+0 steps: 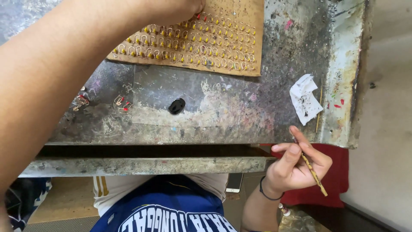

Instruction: Applying small red dots of paint to jewelry components using a fine-tipped tool at a workshop bench.

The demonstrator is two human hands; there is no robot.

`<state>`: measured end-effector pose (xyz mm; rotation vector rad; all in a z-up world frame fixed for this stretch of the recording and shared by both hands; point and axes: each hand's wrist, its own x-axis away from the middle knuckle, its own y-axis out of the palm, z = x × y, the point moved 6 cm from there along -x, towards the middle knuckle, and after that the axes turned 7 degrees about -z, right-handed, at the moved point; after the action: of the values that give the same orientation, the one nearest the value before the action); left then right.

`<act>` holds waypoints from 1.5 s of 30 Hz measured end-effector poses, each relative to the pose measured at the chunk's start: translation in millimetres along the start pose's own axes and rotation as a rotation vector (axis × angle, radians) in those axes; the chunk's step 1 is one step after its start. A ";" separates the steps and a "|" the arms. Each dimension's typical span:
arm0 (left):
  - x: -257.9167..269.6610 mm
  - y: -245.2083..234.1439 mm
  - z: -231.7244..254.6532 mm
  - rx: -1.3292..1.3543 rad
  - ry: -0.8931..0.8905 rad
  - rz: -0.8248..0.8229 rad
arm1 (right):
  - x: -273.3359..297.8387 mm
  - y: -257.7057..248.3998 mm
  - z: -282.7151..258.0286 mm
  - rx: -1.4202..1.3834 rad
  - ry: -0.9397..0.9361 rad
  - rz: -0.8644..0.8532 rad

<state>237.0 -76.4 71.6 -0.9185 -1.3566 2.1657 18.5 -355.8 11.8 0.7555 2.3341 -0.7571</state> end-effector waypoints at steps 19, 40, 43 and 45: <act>87.2 -70.1 76.4 -0.080 -0.083 0.124 | 13.3 -19.3 20.8 -0.095 0.050 0.036; 162.2 -36.4 42.0 -0.131 -0.234 0.218 | 24.3 -6.4 9.4 -0.023 0.049 -0.039; 163.9 -33.9 41.7 -0.139 -0.229 0.249 | 25.5 -7.3 10.1 -0.021 0.059 -0.030; 164.4 -34.1 41.8 -0.138 -0.222 0.286 | 25.3 -7.0 10.6 -0.011 0.058 -0.032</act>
<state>93.3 19.7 64.3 -0.9997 -1.5793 2.4752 0.2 -359.0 -9.7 0.7460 2.4056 -0.7456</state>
